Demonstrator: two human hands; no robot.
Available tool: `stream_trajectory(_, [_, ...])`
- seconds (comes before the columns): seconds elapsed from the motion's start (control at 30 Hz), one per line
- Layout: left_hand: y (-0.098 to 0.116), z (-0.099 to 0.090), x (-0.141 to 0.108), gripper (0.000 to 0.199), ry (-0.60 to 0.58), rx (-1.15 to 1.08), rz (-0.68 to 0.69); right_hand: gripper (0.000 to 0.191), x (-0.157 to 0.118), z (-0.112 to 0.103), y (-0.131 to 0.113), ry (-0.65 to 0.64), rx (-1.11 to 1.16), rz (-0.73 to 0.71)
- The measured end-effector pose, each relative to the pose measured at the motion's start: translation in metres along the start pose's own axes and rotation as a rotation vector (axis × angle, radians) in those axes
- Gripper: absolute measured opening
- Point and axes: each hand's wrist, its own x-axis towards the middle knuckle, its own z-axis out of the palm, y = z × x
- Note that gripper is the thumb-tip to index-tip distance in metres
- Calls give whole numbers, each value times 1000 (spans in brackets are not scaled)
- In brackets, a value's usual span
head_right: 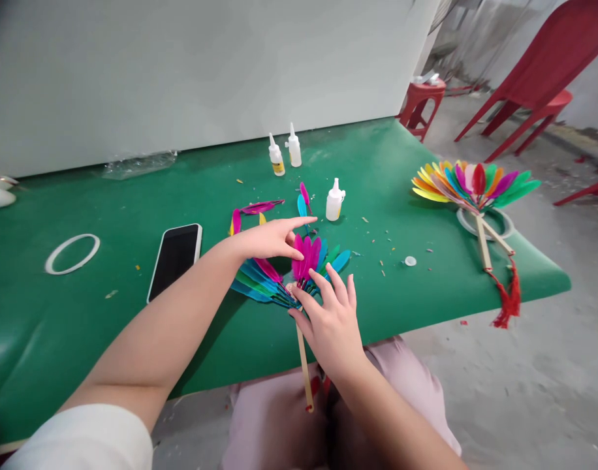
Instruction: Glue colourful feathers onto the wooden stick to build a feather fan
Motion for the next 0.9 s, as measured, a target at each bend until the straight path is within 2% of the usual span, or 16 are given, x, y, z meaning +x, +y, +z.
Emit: stream_trajectory(0.9, [0, 2, 2, 80, 15, -61, -37, 27, 0, 0, -3, 10, 14, 34])
